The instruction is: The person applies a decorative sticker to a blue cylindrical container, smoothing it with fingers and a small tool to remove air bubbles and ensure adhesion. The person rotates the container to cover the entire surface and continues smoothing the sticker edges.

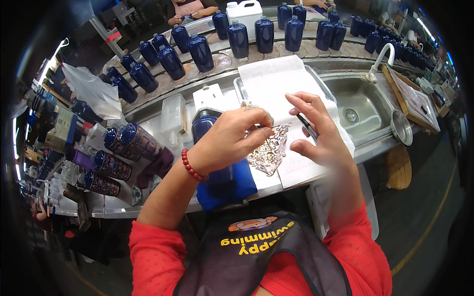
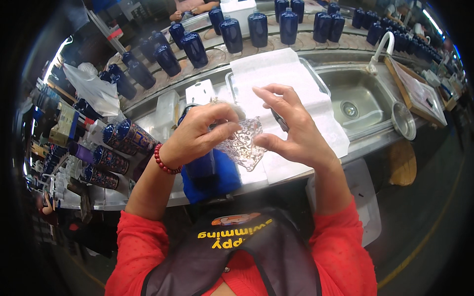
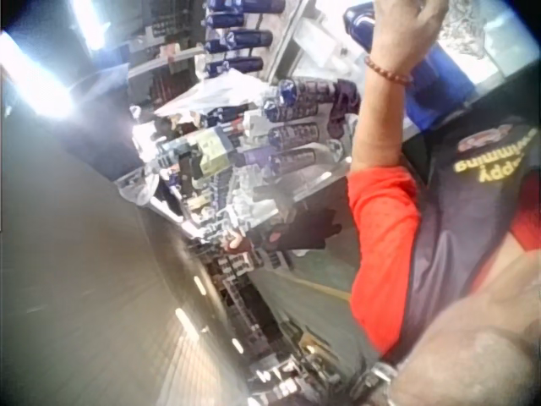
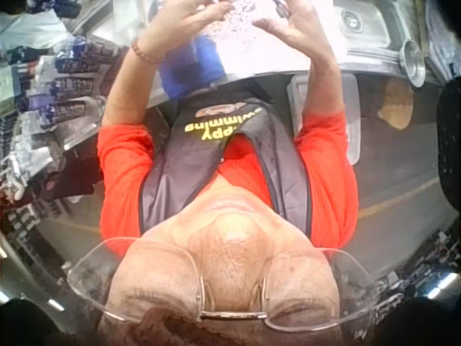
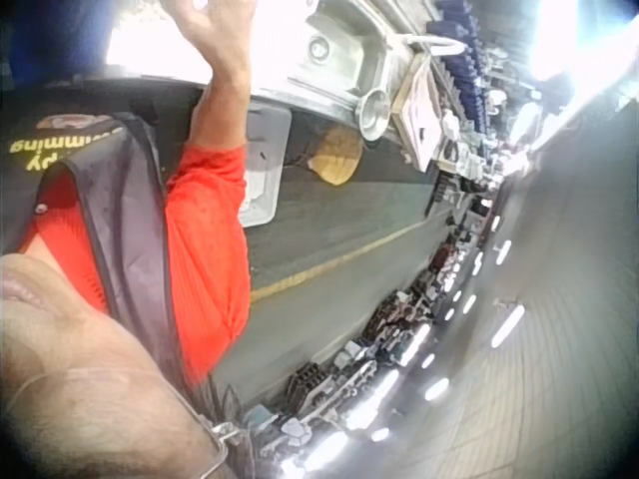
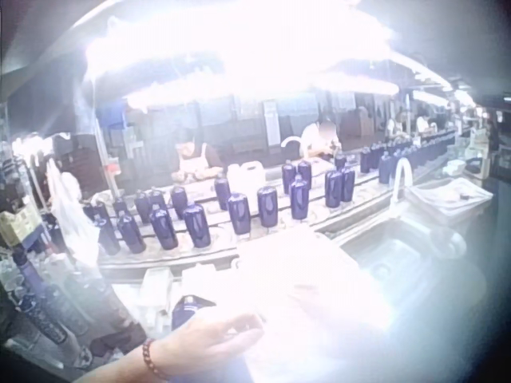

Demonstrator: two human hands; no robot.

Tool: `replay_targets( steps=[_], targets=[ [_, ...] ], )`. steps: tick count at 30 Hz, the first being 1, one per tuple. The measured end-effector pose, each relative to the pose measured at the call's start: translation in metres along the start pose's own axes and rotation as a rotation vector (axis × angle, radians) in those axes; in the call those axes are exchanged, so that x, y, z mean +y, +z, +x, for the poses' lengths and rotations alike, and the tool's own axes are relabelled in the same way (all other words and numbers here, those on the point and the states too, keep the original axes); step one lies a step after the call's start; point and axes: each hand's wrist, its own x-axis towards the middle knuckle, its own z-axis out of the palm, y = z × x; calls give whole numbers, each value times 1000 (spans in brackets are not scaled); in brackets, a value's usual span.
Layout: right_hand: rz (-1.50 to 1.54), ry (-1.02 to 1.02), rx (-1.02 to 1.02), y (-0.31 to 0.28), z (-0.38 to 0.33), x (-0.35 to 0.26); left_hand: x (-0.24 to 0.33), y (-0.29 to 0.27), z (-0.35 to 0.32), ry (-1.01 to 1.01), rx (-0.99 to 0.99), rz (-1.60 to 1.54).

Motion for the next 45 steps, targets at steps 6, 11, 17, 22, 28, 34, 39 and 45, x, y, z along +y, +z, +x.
replay_targets(
  steps=[6,11,17,22,28,34,39,45],
  targets=[
    [-79,-76,-58,5,25,2,-8,-3,5,15,-50,113],
    [-256,-131,-95,-5,36,4,-19,-7,-8,-91,-29,84],
    [-257,136,8,-70,40,69,-37,-4,-15,-327,151,17],
    [-205,624,283,-177,28,196,-33,-6,-72,-272,376,106],
    [-789,977,400,-242,-58,358,-43,19,-170,-282,662,199],
    [-1340,1143,39,-251,-134,436,-45,59,-214,-542,511,199],
    [-1412,1116,-168,-269,-121,429,-57,70,-212,-549,372,446],
    [-1423,484,-52,-263,-46,343,-64,71,-205,-464,458,524]
  ],
)
